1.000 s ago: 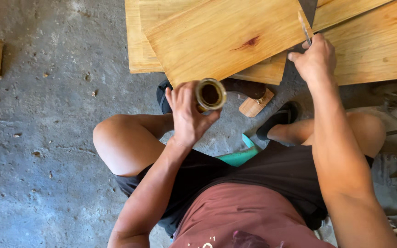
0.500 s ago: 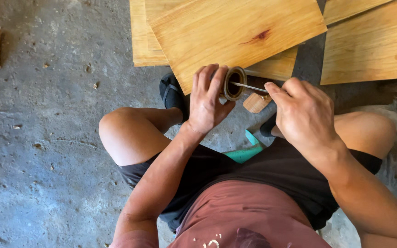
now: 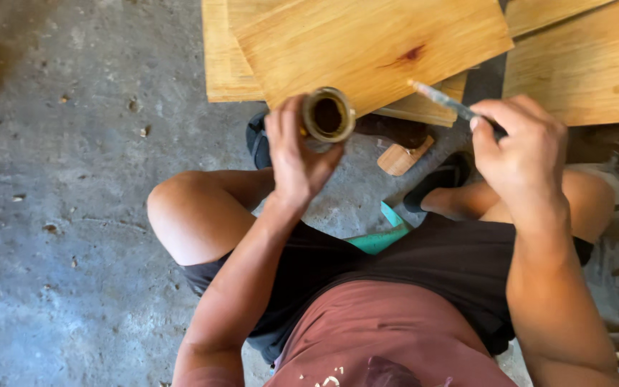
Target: The person applies a dark wood finish to several wooden planks using a small knife to scoop the finish from a can and spread it onto the wood. The person handles the planks one at a time, applying the finish to the surface and edges, then stacks the treated planks.
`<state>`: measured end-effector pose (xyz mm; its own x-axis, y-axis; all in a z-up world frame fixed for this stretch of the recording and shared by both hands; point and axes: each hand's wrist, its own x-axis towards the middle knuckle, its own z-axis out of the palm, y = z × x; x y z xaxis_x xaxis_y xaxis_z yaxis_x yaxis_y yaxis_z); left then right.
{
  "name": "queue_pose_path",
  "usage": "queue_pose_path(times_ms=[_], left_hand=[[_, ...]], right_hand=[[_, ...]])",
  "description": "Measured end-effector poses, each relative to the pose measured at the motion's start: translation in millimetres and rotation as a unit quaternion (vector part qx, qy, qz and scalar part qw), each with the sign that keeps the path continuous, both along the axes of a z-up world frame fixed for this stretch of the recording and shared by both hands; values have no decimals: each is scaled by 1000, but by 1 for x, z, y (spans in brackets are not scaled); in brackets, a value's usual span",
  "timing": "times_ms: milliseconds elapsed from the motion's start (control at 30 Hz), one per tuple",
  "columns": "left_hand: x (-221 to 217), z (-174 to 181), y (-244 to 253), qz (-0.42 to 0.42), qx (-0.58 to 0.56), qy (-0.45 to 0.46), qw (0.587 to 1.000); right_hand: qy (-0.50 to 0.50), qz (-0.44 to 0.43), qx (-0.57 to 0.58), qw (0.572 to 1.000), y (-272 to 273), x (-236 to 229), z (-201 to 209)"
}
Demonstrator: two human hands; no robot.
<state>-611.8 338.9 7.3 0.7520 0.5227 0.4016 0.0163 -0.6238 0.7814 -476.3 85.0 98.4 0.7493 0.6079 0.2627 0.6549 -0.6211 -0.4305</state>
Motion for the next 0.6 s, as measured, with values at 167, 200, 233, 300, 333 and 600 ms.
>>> queue_pose_path(times_ms=[167, 200, 233, 300, 333, 600], left_hand=[[2, 3, 6, 22, -62, 8, 998], [4, 2, 4, 21, -74, 14, 997], [4, 1, 2, 15, -64, 9, 998], [7, -1, 0, 4, -42, -2, 999], [8, -2, -2, 1, -43, -3, 999], [16, -8, -5, -7, -24, -2, 1000]], right_hand=[[-48, -32, -18, 998, -4, 35, -68], [-46, -34, -12, 998, 0, 37, -78], [-42, -34, -6, 999, 4, 36, -86], [-11, -48, -8, 999, 12, 34, -97], [4, -55, -9, 998, 16, 32, -100], [-83, -50, -40, 994, 23, 27, -94]])
